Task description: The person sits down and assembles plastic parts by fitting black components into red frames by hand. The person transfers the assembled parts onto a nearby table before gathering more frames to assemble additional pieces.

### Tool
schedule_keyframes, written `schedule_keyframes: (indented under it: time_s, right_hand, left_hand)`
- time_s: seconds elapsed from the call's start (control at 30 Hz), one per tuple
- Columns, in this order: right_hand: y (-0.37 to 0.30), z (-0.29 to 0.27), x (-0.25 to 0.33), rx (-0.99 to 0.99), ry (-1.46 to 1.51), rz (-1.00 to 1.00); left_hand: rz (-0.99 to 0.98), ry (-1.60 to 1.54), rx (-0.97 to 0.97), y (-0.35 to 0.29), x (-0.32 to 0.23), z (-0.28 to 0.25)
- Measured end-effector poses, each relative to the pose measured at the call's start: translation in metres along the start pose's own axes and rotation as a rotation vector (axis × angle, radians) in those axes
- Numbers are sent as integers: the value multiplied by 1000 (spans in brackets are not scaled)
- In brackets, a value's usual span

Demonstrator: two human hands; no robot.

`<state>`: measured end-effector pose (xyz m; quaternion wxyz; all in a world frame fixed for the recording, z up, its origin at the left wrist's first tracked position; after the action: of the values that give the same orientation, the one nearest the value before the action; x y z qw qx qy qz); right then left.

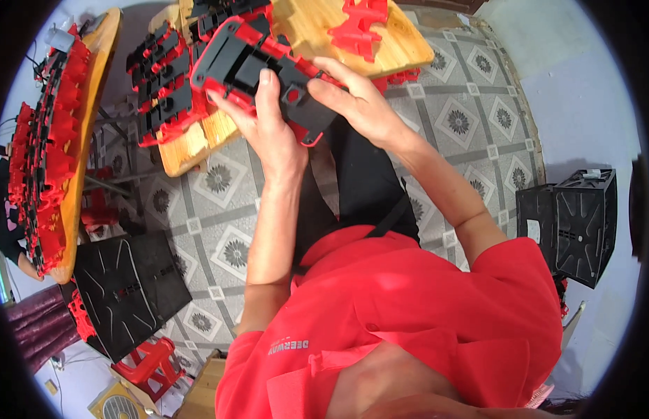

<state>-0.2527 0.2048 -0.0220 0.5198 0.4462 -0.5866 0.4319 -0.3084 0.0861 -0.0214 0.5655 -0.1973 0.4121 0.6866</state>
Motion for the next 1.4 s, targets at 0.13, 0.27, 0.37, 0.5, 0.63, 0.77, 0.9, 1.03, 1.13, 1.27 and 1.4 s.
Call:
schedule_keyframes:
  time_s: [0.13, 0.27, 0.37, 0.5, 0.63, 0.77, 0.9, 1.03, 1.13, 1.27, 1.4]
  right_hand:
    - [-8, 3, 3, 3, 298, -77]
    - [1, -11, 23, -26, 28, -146]
    - [54, -72, 42, -89, 109, -137]
    - [155, -164, 61, -280, -6, 82]
    - [265, -251, -13, -82, -158, 433]
    - [291, -216, -45, 38, -94, 574]
    - [279, -188, -18, 199, -203, 199]
    - [239, -251, -12, -196, -581, 212]
    - [189, -234, -30, -88, -689, 198]
    - [157, -242, -68, -92, -770, 163]
    - [102, -176, 23, -80, -992, -107]
  left_hand:
    - [102, -53, -67, 0, -4, 0]
    - [100, -84, -21, 11, 4, -7]
    - [-76, -166, 261, 20, 18, 6]
    - [-144, -68, 433, 6, 17, -18]
    - [-391, -168, 501, -42, 33, -30]
    - [-508, -173, 500, -69, 39, -65]
    - [-564, -80, 524, -75, 45, -78]
    - [-498, -34, 671, -73, 57, -49]
    - [-421, -45, 807, -64, 65, -6]
    - [-189, 192, 836, -36, 87, 56]
    - [347, 707, 691, -1, 55, 81]
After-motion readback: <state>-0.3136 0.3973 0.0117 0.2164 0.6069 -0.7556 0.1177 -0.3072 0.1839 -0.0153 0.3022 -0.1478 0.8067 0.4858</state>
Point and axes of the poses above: each hand's wrist, its own y-axis towards the middle knuckle, its own z-axis out of the palm, x = y × z, the point moved 9 cm from there along y, towards the middle knuckle, and after that the axes turned 14 degrees about z, right-handed, at the moved point
